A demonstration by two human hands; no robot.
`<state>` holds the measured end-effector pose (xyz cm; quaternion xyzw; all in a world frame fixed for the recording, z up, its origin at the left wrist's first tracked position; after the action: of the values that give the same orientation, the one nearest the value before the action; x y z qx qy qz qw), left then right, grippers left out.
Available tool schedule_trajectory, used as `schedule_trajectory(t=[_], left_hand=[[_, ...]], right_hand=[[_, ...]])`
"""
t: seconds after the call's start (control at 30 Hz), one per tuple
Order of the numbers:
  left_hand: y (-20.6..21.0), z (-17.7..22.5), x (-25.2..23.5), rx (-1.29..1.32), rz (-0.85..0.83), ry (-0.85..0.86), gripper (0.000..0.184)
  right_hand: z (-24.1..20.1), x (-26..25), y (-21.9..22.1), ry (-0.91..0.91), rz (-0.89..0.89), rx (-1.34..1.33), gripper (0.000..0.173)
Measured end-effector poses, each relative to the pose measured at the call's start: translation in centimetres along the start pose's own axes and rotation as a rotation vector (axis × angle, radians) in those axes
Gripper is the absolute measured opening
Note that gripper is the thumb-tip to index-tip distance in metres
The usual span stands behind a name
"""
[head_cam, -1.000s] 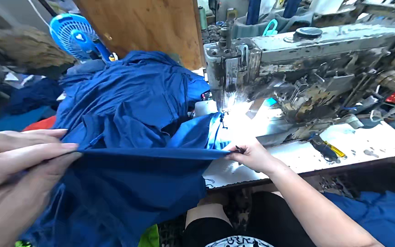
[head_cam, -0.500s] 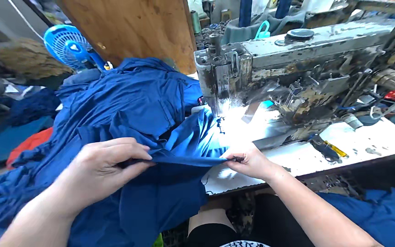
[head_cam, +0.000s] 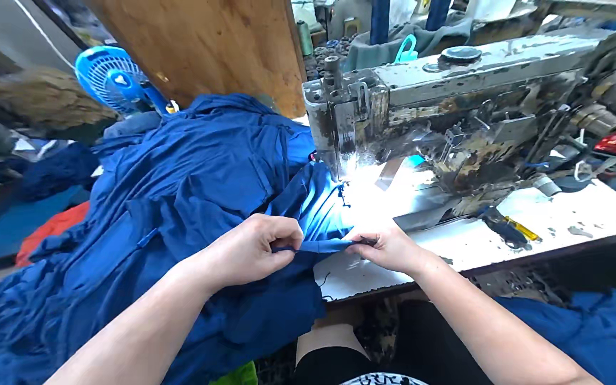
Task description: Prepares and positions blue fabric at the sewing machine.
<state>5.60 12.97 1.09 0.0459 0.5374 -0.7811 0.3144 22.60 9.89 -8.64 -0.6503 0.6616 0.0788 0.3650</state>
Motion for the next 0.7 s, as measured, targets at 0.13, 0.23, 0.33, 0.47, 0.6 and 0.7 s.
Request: schedule_trajectory(t=[0.13,0.23,0.33,0.47,0.6,0.7], left_hand=[[-1.3,-0.3,-0.8,-0.455,0.014,0.187,0.021],[-2.2,-0.3,-1.3,-0.482,0.048,0.169,0.018],[-1.1,1.1,-1.7,-0.396,0.054,0.194,0.017],[-0.3,1.6,-2.2,-0.531,0.046,0.298,0.022],[-0.1,0.7,-2.8,-0.597,0.059,0.283,0.017],[1.0,1.2,-3.2,-0.586,0.069,0.274,0.016]], right_hand=[[0.2,-0.1,0.1,0.051,-0.015,-0.008,0.024],[0.3,-0.4,0.1,0.11,-0.016,-0.032,0.025],[0.5,-0.4,-0.1,0.151,-0.019,-0.051,0.023],[0.7,-0.4,-0.1,0.17,-0.023,-0.058,0.023],[0.9,-0.5,-0.1,0.198,0.005,-0.088,0.021],[0.8,-0.4,-0.1,0.211,-0.003,-0.097,0.02]])
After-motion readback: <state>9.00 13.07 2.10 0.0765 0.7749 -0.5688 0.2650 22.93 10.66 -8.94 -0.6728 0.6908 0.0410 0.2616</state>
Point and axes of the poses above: each hand's wrist, its own x-axis away from the middle knuckle, its own y-axis out of the palm, z = x × y, the point moved 9 cm from there along -x, towards the middle knuckle, and after that the axes turned 12 degrees about z, right-handed, at the moved point
